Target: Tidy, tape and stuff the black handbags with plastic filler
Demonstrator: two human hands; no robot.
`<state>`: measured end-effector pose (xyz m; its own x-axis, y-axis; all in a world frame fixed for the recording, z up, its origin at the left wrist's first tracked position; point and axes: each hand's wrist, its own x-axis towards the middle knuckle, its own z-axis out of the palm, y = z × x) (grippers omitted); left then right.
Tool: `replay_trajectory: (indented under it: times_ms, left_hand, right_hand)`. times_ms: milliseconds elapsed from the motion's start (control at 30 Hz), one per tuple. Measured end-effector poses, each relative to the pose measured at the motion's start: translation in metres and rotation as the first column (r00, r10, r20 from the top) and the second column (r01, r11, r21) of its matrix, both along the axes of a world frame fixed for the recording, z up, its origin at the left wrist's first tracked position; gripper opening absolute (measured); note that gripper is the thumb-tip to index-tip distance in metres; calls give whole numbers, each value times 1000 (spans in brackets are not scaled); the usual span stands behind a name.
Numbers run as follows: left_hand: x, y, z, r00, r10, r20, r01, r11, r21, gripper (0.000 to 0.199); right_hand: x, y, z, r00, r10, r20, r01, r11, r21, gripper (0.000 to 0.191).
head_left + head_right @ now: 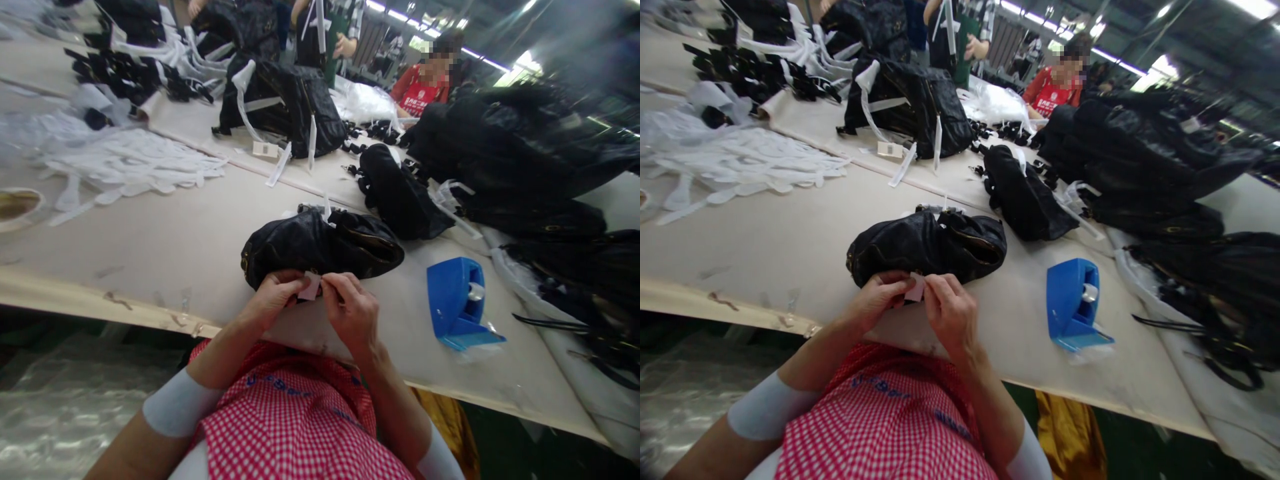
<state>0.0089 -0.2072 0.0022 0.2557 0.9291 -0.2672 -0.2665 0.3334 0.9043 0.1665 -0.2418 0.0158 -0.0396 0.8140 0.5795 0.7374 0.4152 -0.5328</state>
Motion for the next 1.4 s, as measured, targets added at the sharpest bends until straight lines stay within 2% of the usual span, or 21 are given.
replay_trajectory:
  times_ms: [67, 133, 300, 433, 600, 700, 767, 933, 1100, 1400]
  left_hand:
    - [-1, -1, -1, 1000, -29, 5, 29, 1000, 10, 26]
    - [-2, -1, -2, 999, -39, 20, 39, 999, 12, 26]
    - [-1, 1, -4, 998, -40, 55, 40, 999, 9, 26]
    - [1, 2, -5, 997, -36, 63, 37, 999, -13, 24]
    - [2, 3, -5, 999, -17, 49, 18, 1000, -25, 24]
    - [3, 3, -4, 999, -11, 52, 14, 999, -46, 25]
    - [3, 3, -2, 998, -20, 58, 23, 998, -57, 26]
    - [4, 3, 2, 996, -34, 84, 39, 998, -50, 26]
    - [6, 4, 2, 995, -24, 92, 25, 1000, -7, 26]
    - [9, 3, 4, 999, 1, 41, -1, 1000, -14, 32]
  right_hand:
    - [2, 3, 9, 991, 62, 123, -64, 998, 17, 26]
    - [4, 8, 16, 978, 117, 170, -111, 993, -44, 27]
    - [4, 14, 24, 977, 180, 116, -164, 977, -134, 23]
    - [0, 10, 23, 986, 128, 109, -112, 983, -146, 22]
    - [-2, 9, 24, 982, 121, 148, -91, 976, -195, 23]
    - [-2, 8, 24, 988, 106, 114, -82, 977, -196, 17]
    - [-2, 7, 22, 994, 63, 84, -44, 975, -216, 12]
    - [-6, 5, 12, 996, -94, 7, 92, 957, -276, 21]
    - [-15, 7, 1, 971, -201, -132, 163, 954, -250, 26]
    - [-21, 10, 1, 968, -226, -109, 209, 967, -148, 31]
